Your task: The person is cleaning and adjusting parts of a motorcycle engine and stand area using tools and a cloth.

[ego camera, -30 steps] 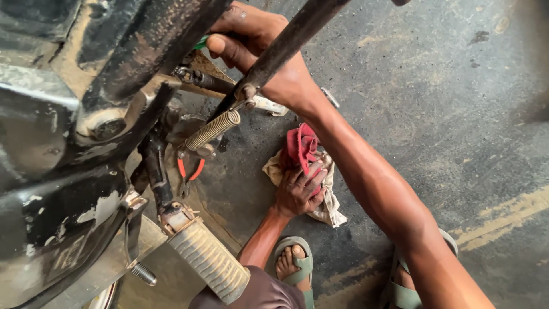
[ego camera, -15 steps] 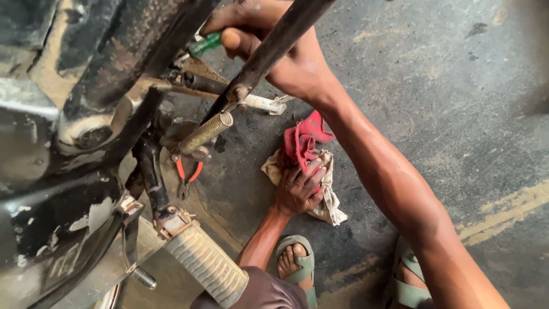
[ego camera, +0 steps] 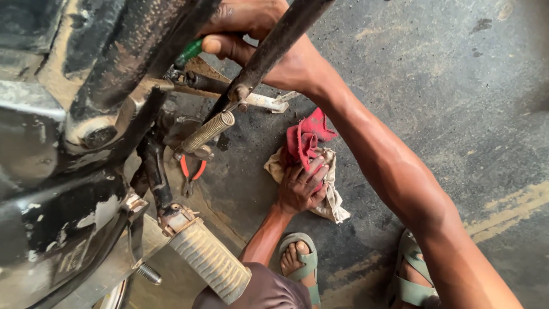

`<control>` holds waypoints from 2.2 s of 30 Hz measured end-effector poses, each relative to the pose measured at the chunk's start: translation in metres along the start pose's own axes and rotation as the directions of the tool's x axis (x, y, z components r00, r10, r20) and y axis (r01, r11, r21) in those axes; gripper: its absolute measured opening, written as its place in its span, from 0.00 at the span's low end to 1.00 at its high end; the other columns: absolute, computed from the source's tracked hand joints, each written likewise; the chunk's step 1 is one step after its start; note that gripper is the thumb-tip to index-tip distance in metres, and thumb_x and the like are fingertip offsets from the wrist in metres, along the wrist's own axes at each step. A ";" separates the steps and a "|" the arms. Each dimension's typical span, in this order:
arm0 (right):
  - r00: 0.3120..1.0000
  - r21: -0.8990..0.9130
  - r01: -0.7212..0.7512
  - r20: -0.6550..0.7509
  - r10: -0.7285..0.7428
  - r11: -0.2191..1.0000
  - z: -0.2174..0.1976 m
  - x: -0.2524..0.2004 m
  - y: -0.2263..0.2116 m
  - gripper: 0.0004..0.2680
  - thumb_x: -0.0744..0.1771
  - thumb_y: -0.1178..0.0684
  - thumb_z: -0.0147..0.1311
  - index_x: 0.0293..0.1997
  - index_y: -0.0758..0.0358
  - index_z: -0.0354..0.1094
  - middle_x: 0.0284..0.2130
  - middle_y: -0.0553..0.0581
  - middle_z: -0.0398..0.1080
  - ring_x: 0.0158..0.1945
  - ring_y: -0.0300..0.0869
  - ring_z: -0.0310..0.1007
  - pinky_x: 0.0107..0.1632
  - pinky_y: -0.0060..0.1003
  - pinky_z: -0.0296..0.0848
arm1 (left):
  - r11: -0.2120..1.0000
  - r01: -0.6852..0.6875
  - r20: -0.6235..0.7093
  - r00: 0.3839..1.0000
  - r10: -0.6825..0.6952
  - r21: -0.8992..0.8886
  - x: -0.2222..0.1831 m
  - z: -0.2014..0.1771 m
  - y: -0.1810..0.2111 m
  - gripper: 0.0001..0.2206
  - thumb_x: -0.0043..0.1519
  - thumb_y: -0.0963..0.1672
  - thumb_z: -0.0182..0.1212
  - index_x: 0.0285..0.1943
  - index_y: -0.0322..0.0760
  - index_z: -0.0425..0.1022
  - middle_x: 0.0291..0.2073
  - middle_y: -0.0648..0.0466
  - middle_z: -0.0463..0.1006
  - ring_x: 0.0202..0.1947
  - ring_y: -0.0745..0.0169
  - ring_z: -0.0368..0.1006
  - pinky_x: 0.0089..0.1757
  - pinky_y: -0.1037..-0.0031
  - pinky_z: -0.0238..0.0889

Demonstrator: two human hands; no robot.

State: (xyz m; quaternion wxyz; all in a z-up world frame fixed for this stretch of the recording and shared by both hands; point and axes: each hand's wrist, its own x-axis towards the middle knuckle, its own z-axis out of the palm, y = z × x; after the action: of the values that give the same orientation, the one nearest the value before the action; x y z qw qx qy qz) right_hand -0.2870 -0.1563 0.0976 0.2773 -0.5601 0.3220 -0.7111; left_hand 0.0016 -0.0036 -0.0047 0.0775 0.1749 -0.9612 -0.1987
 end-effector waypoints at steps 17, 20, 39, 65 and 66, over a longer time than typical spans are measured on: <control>0.961 0.004 -0.068 0.267 0.064 0.998 -0.027 0.000 -0.023 0.13 0.75 0.44 0.56 0.54 0.67 0.75 0.43 0.56 0.77 0.44 0.39 0.79 0.46 0.36 0.76 | 1.000 -0.011 -0.038 0.999 0.011 -0.021 0.003 -0.001 0.005 0.20 0.63 0.48 0.64 0.64 0.40 0.75 0.64 0.52 0.73 0.60 0.49 0.69 0.56 0.58 0.63; 0.988 0.048 -0.122 0.103 0.116 0.991 -0.011 -0.007 -0.013 0.14 0.76 0.44 0.53 0.57 0.68 0.74 0.43 0.56 0.77 0.45 0.39 0.76 0.47 0.35 0.76 | 1.000 -0.008 -0.037 0.999 0.008 -0.009 0.001 -0.003 0.005 0.20 0.63 0.48 0.64 0.64 0.41 0.75 0.64 0.52 0.73 0.61 0.48 0.69 0.57 0.58 0.63; 0.987 -0.280 -0.134 -0.120 0.104 0.951 -0.001 -0.020 -0.052 0.05 0.73 0.57 0.58 0.51 0.68 0.76 0.40 0.58 0.76 0.40 0.42 0.78 0.45 0.40 0.75 | 1.000 0.002 -0.042 0.999 -0.003 -0.023 -0.002 -0.005 0.006 0.21 0.62 0.48 0.65 0.64 0.40 0.75 0.63 0.51 0.74 0.60 0.46 0.69 0.57 0.58 0.63; 0.618 -0.105 -0.332 -0.775 0.132 0.938 0.024 -0.070 -0.170 0.03 0.76 0.59 0.56 0.54 0.67 0.69 0.36 0.53 0.72 0.31 0.33 0.69 0.31 0.29 0.66 | 0.999 -0.032 -0.123 0.992 0.027 -0.034 -0.002 -0.009 0.001 0.19 0.63 0.48 0.65 0.62 0.40 0.76 0.62 0.50 0.75 0.56 0.47 0.70 0.54 0.58 0.64; 0.643 -0.146 -0.319 -0.759 0.101 0.936 0.032 -0.052 -0.190 0.03 0.73 0.58 0.54 0.51 0.64 0.67 0.35 0.52 0.72 0.31 0.34 0.71 0.31 0.29 0.68 | 0.999 -0.032 -0.127 0.992 0.027 -0.042 -0.005 -0.009 0.004 0.19 0.62 0.48 0.65 0.62 0.39 0.76 0.62 0.50 0.74 0.56 0.46 0.71 0.54 0.58 0.64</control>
State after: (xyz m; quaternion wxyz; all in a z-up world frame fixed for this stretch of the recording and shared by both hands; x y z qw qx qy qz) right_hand -0.2505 -0.0007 0.2173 0.1259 -0.2131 0.5624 -0.7890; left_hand 0.0066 -0.0018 0.0050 0.1448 0.1711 -0.9523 -0.2070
